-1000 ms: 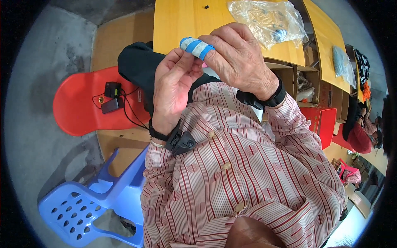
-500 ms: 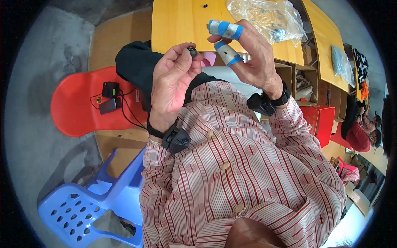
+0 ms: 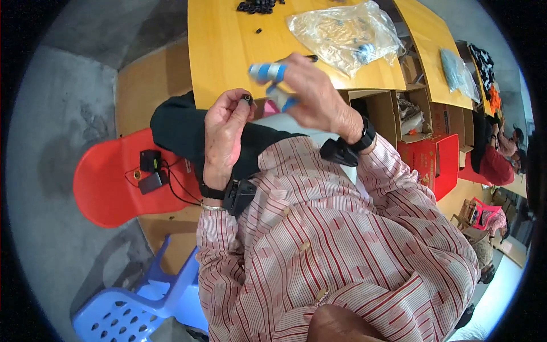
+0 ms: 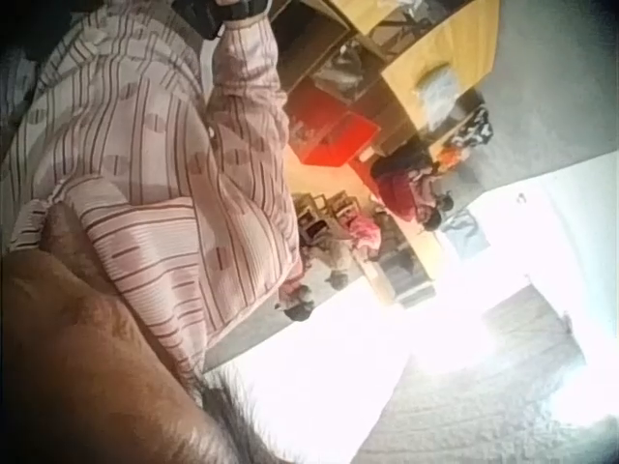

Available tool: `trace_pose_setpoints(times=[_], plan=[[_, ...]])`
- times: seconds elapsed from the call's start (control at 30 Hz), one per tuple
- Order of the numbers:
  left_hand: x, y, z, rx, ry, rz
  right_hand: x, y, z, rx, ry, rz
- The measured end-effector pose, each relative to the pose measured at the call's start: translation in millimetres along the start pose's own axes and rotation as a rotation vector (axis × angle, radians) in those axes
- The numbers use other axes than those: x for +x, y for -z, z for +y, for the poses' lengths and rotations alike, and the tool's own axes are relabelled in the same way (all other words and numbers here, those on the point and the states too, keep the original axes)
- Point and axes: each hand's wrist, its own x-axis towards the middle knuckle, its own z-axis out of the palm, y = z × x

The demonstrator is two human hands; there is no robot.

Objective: The person picks up small black components from the table and attaches them together by hand.

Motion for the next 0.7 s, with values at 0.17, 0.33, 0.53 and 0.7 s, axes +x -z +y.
trace_pose_setpoints(times=[0.17, 0.33, 0.53, 0.7], plan=[[30, 5, -6, 0.028, -0.009, 0.02, 10, 11, 80, -0.123, -0.382, 0.024], [41, 6, -16, 0.114, -0.007, 0.064, 23, -13, 163, -0.157, -0.343, -0.099], [19, 6, -19, 0.066, 0.104, 0.137, 34, -37, 181, -0.147, -0.358, -0.138], [9, -27, 3, -0.183, 0.142, 0.066, 32, -48, 200, -0.095, -0.313, -0.184]])
